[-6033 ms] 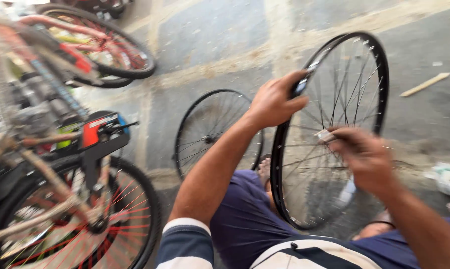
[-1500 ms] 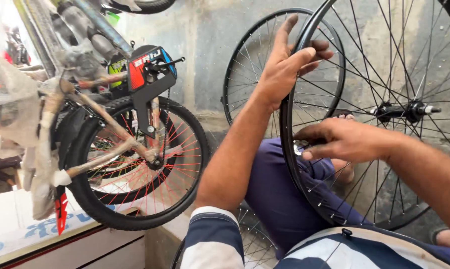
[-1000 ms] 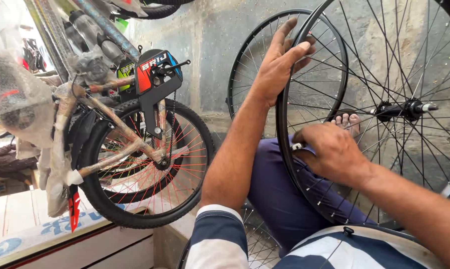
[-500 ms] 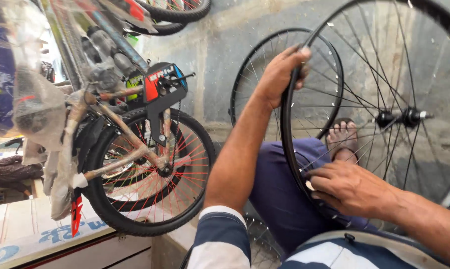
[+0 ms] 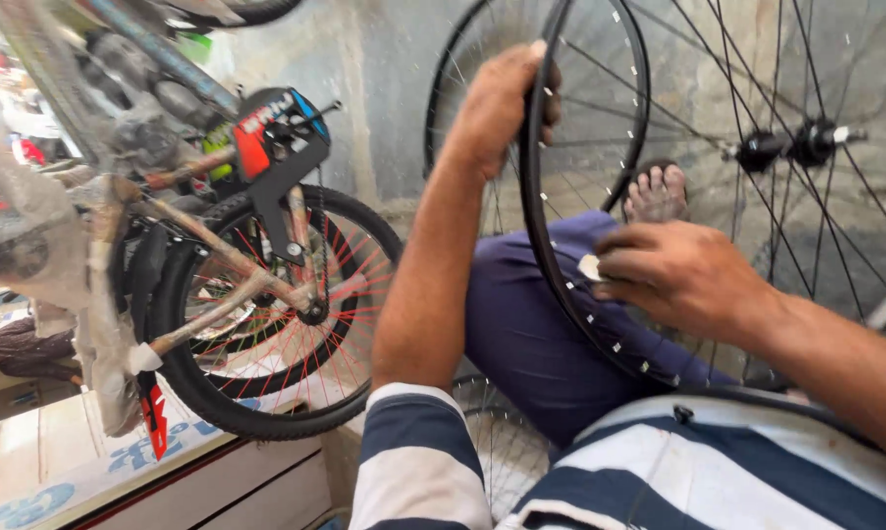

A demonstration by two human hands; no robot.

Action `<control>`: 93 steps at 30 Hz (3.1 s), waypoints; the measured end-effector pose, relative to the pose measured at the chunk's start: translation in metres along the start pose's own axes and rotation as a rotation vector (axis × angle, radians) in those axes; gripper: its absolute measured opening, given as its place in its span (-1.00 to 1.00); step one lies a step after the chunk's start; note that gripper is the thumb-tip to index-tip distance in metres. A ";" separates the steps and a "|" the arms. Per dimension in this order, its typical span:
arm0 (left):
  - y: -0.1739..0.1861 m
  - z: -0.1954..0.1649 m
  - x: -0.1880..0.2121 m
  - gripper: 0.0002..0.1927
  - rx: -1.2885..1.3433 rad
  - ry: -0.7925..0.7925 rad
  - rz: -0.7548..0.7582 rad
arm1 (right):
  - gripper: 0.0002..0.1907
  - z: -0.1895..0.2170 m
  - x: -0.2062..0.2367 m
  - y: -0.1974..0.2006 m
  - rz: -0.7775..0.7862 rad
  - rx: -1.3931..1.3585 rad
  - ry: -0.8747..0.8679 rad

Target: The person sits on the floor and uses a small metal tool to adjust the spokes of a bicycle wheel held between their legs. They repeatedly rotate the wheel and tighten or loosen individual spokes.

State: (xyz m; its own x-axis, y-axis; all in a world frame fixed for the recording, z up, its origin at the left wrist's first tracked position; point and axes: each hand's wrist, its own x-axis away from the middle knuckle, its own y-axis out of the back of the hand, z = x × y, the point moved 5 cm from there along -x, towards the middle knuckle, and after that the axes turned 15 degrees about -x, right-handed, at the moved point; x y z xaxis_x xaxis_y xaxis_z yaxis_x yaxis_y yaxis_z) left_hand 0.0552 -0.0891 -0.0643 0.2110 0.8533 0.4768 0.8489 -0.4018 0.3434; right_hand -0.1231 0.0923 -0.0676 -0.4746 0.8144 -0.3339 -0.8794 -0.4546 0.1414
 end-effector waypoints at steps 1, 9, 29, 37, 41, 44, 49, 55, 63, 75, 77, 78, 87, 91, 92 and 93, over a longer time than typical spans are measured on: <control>0.002 0.001 0.000 -0.57 -0.044 0.021 -0.037 | -0.74 -0.003 -0.005 -0.006 0.028 -0.091 -0.031; 0.003 0.004 0.002 -0.51 -0.399 -0.151 -0.217 | -0.81 -0.022 0.004 -0.009 0.024 -0.483 -0.200; -0.008 -0.020 0.007 -0.46 -0.404 -0.094 -0.284 | -0.50 0.002 -0.014 -0.016 0.115 0.065 -0.049; -0.012 -0.025 0.010 -0.41 -0.478 -0.155 -0.320 | -0.60 -0.023 -0.015 -0.026 0.253 0.255 -0.583; -0.011 -0.025 0.009 -0.41 -0.474 -0.114 -0.297 | -0.43 -0.032 -0.012 -0.032 0.350 -0.263 -0.212; -0.012 -0.025 0.009 -0.42 -0.468 -0.146 -0.298 | -0.45 -0.039 -0.005 -0.034 0.322 -0.267 -0.329; -0.010 -0.025 0.007 -0.40 -0.553 -0.188 -0.338 | -0.73 -0.005 -0.016 -0.021 0.075 0.201 -0.061; -0.012 -0.025 0.007 -0.38 -0.594 -0.209 -0.344 | -0.61 -0.031 -0.008 -0.019 0.342 -0.211 -0.517; -0.013 -0.027 0.009 -0.39 -0.604 -0.186 -0.349 | -0.42 -0.027 -0.018 -0.030 0.426 0.029 -0.411; -0.012 -0.026 0.007 -0.38 -0.637 -0.155 -0.368 | -0.66 -0.013 -0.018 -0.014 0.234 -0.054 -0.197; -0.012 -0.027 0.006 -0.38 -0.629 -0.157 -0.365 | -0.76 -0.040 -0.007 -0.018 0.480 -0.359 -0.632; -0.012 -0.030 0.004 -0.38 -0.634 -0.163 -0.366 | -0.69 -0.044 -0.010 -0.013 0.401 -0.315 -0.580; -0.014 -0.040 0.008 -0.38 -0.635 -0.006 -0.321 | -0.47 -0.050 -0.015 -0.026 0.299 -0.075 -0.601; -0.010 -0.036 -0.002 -0.41 -0.629 0.053 -0.293 | -0.45 -0.047 -0.023 -0.017 0.355 -0.622 -0.545; -0.010 -0.031 -0.007 -0.43 -0.596 0.105 -0.265 | -0.41 -0.036 -0.026 -0.013 0.301 -0.596 -0.268; -0.011 -0.032 -0.013 -0.45 -0.541 0.028 -0.270 | -0.48 -0.031 -0.020 -0.012 0.155 -0.356 -0.194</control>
State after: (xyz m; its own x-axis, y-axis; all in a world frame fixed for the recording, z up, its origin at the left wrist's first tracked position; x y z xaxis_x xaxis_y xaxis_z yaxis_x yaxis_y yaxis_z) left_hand 0.0275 -0.1067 -0.0484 0.0028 0.9425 0.3341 0.5022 -0.2902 0.8146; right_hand -0.1018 0.0705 -0.0918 -0.6283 0.7637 -0.1482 -0.7456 -0.6455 -0.1655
